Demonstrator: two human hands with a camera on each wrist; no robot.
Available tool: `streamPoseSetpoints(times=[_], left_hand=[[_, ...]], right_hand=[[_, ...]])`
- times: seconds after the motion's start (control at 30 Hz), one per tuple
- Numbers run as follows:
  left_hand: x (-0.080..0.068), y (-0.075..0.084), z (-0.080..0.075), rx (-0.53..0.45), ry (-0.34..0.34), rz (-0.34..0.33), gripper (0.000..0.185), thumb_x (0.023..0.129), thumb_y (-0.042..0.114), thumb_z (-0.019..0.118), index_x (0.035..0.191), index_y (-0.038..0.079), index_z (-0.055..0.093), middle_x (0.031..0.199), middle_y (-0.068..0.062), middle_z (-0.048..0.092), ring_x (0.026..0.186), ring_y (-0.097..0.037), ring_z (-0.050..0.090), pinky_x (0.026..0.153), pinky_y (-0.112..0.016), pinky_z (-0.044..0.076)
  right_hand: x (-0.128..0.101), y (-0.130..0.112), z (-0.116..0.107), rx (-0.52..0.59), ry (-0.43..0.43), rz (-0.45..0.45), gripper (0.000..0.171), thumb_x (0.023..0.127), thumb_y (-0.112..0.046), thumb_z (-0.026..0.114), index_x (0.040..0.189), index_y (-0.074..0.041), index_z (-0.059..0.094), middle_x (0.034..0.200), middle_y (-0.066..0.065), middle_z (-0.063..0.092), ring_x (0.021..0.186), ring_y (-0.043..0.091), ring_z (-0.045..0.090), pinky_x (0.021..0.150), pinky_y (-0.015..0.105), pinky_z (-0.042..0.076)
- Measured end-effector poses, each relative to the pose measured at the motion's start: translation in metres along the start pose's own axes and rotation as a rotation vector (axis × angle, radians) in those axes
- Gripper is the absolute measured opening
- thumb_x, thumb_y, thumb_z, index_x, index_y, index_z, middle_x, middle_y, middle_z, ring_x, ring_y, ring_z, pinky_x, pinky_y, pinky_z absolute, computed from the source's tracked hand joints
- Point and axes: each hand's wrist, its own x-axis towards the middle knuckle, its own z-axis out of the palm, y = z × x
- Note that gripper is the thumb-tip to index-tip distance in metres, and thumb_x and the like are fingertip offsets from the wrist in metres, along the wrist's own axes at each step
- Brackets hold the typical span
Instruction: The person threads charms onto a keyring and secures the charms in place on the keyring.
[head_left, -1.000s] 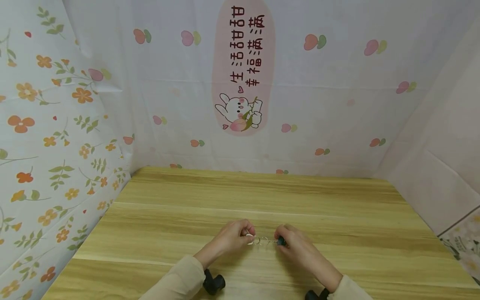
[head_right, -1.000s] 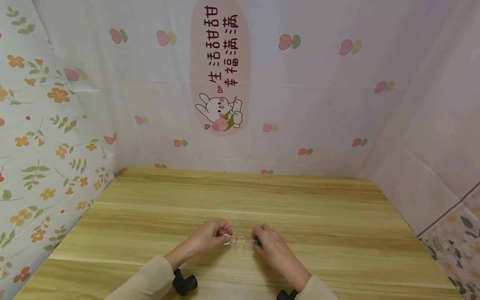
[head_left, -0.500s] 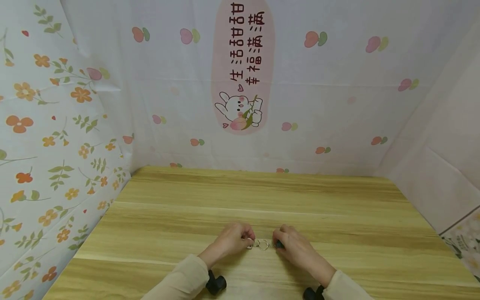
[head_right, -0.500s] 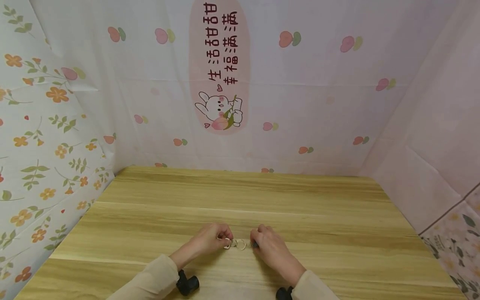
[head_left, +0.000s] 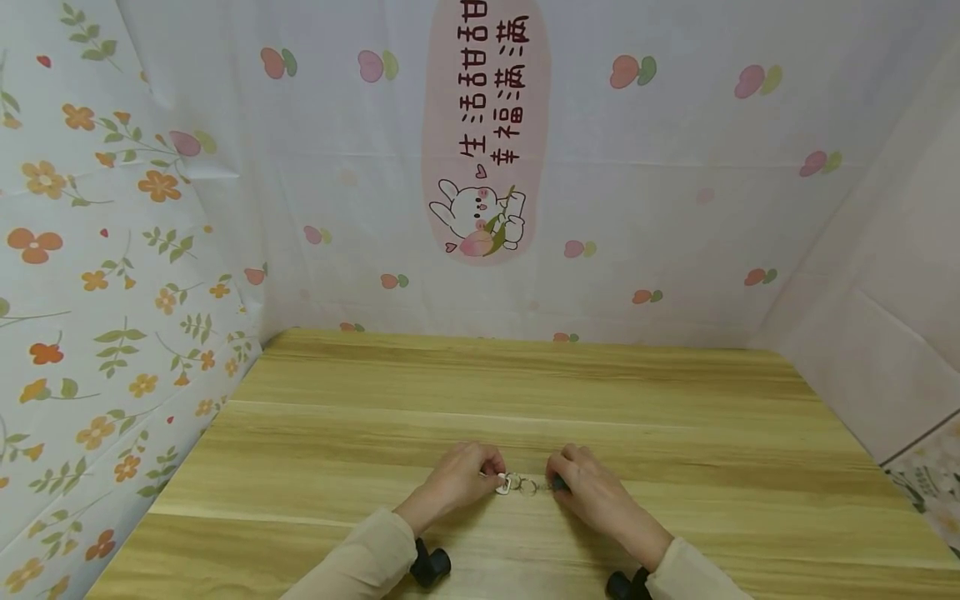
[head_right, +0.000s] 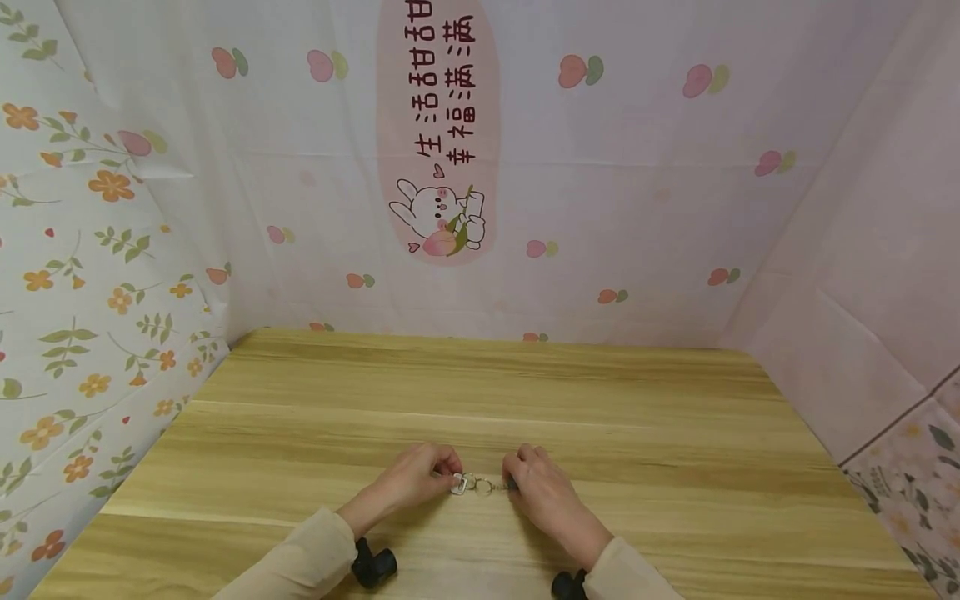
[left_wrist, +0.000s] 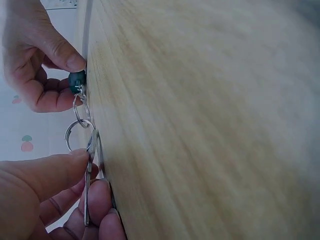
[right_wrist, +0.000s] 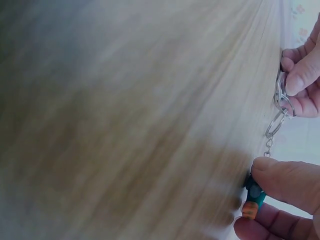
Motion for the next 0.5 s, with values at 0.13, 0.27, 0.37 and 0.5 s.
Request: streamPoseSetpoints(times=[0.13, 0.27, 0.37, 0.5], left_hand=[[0.0006, 0.0003, 0.0006, 0.002, 0.018, -0.022, 0.007, 0.079, 0.012, 0.073, 0.076, 0.013, 0.066, 0.069, 0.009, 0.057, 0.068, -0.003, 0.048, 0.062, -0.019, 0.038], [0.0010, 0.0005, 0.0018, 0.023, 0.044, -0.038, 0.009, 0.079, 0.014, 0.073, 0.076, 0.012, 0.064, 0.068, 0.009, 0.056, 0.065, -0.003, 0.047, 0.060, -0.019, 0.038], [0.0007, 0.0004, 0.0022, 0.040, 0.050, -0.047, 0.011, 0.079, 0.015, 0.073, 0.076, 0.012, 0.063, 0.068, 0.008, 0.056, 0.064, -0.003, 0.047, 0.059, -0.019, 0.038], [0.0000, -0.0002, 0.0008, 0.059, 0.045, -0.056, 0.012, 0.079, 0.016, 0.074, 0.077, 0.012, 0.062, 0.070, 0.007, 0.058, 0.067, -0.005, 0.049, 0.061, -0.020, 0.040]], right_hand=[[0.0001, 0.0000, -0.0001, -0.003, 0.008, 0.021, 0.028, 0.069, -0.003, 0.079, 0.082, -0.013, 0.057, 0.081, -0.003, 0.051, 0.077, 0.013, 0.048, 0.062, 0.025, 0.045], [0.0005, -0.0010, 0.0010, -0.002, 0.012, 0.044, 0.028, 0.069, -0.003, 0.080, 0.081, -0.013, 0.057, 0.081, -0.004, 0.051, 0.077, 0.013, 0.048, 0.061, 0.026, 0.045], [0.0006, -0.0012, 0.0018, -0.004, 0.006, 0.043, 0.028, 0.070, -0.003, 0.079, 0.083, -0.013, 0.057, 0.081, -0.004, 0.051, 0.078, 0.014, 0.048, 0.061, 0.026, 0.046], [0.0001, -0.0003, 0.0014, -0.004, 0.007, 0.038, 0.028, 0.070, -0.004, 0.080, 0.086, -0.012, 0.058, 0.083, -0.002, 0.053, 0.079, 0.015, 0.050, 0.062, 0.027, 0.047]])
